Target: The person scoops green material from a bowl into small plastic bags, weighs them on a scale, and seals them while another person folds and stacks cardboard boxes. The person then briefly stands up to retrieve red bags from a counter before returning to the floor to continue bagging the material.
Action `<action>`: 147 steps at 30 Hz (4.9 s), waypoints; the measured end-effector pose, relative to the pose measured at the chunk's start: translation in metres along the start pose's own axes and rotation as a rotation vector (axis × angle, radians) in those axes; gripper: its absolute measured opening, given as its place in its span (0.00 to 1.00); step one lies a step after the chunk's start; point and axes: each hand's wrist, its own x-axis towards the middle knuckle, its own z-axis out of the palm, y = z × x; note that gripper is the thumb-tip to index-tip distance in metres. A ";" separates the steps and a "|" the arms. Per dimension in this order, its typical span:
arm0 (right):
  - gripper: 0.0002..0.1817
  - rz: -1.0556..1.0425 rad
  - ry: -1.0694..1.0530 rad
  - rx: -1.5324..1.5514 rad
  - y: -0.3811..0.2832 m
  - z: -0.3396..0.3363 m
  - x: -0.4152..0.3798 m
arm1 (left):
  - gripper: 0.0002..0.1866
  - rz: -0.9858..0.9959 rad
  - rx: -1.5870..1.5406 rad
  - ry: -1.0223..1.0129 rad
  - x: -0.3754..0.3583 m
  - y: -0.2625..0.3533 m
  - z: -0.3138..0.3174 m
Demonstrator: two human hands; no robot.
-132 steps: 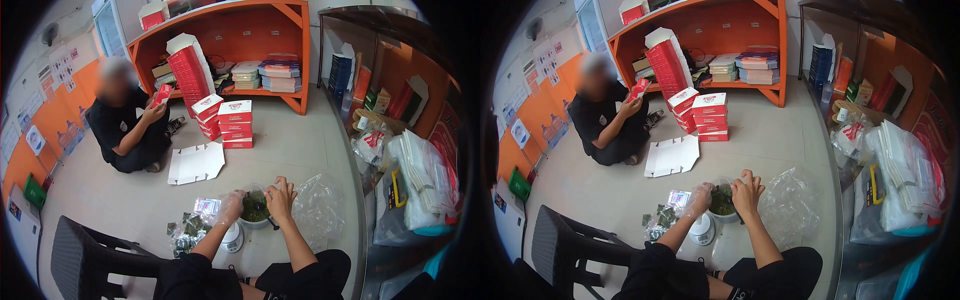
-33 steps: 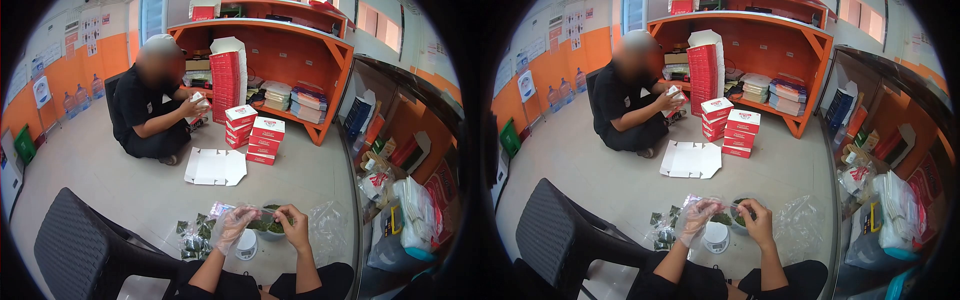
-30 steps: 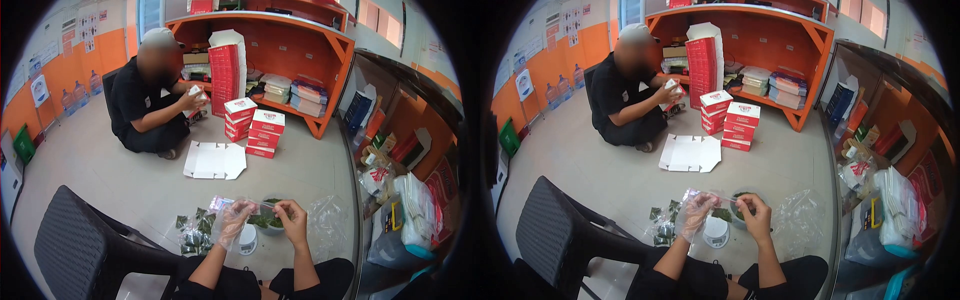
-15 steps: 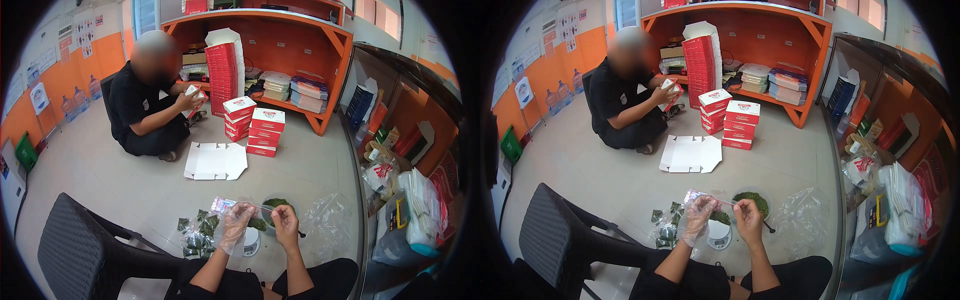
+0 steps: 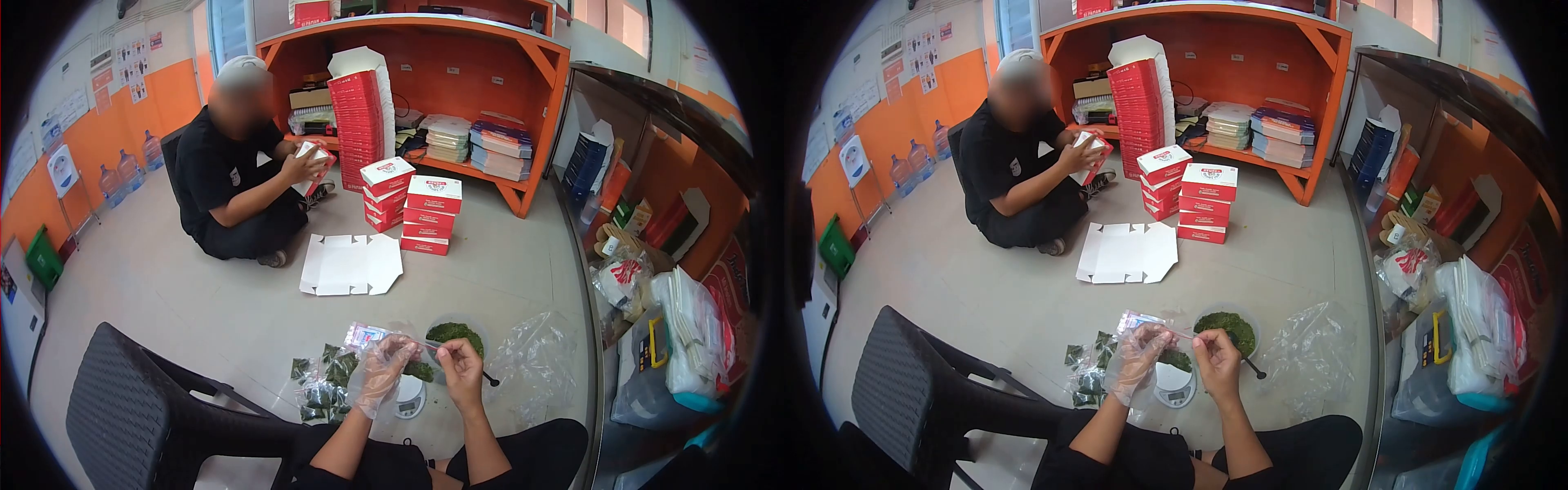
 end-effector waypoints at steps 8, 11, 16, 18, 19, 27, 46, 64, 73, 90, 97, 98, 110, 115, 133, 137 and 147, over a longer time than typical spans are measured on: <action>0.03 -0.047 0.022 -0.003 0.003 0.006 -0.002 | 0.06 -0.020 -0.004 -0.018 -0.001 -0.001 0.002; 0.03 -0.004 -0.011 0.021 0.007 0.007 -0.004 | 0.06 -0.039 0.085 -0.037 -0.004 0.012 0.007; 0.03 -0.076 0.053 -0.176 0.013 0.004 -0.005 | 0.06 -0.057 0.099 -0.057 -0.004 0.007 0.003; 0.03 -0.082 0.039 -0.155 0.014 0.004 -0.006 | 0.06 -0.070 0.036 -0.044 -0.004 0.006 0.002; 0.03 -0.090 0.025 -0.133 0.014 0.004 -0.006 | 0.06 -0.070 0.035 -0.043 -0.003 0.004 0.001; 0.05 -0.064 0.004 -0.167 0.006 0.011 -0.008 | 0.04 -0.025 0.105 -0.076 -0.006 0.000 0.003; 0.03 -0.097 0.073 -0.189 0.009 0.014 -0.009 | 0.09 -0.111 0.055 -0.108 -0.006 0.001 0.003; 0.04 -0.011 0.022 -0.076 0.018 0.013 -0.010 | 0.10 0.069 0.403 -0.080 -0.006 -0.001 -0.005; 0.05 -0.048 0.004 -0.239 0.042 0.020 -0.005 | 0.06 0.312 0.541 0.165 -0.008 -0.012 -0.012; 0.05 -0.124 -0.062 -0.354 -0.004 0.018 -0.014 | 0.13 -0.125 0.170 -0.198 -0.013 0.015 -0.015; 0.06 0.010 0.005 -0.437 -0.016 0.003 -0.029 | 0.09 -0.026 0.362 -0.141 -0.015 0.006 -0.015; 0.06 -0.026 -0.010 -0.463 -0.017 0.002 -0.029 | 0.09 -0.032 0.353 -0.159 -0.014 0.009 -0.015; 0.05 -0.037 -0.088 -0.486 -0.014 0.013 -0.052 | 0.09 0.584 1.066 0.444 0.008 0.017 -0.086; 0.07 0.347 -0.263 -0.271 0.078 0.034 -0.068 | 0.10 0.332 0.297 0.830 0.008 0.035 -0.109; 0.08 0.232 -0.227 -0.867 0.167 0.020 -0.018 | 0.15 0.217 -0.053 0.888 0.008 0.033 -0.094; 0.13 0.130 -0.077 -1.020 0.238 0.042 0.033 | 0.15 0.164 -0.108 0.907 0.014 0.033 -0.103; 0.09 0.214 -0.122 -1.404 0.265 0.039 0.059 | 0.17 0.052 0.079 0.776 0.035 0.010 -0.107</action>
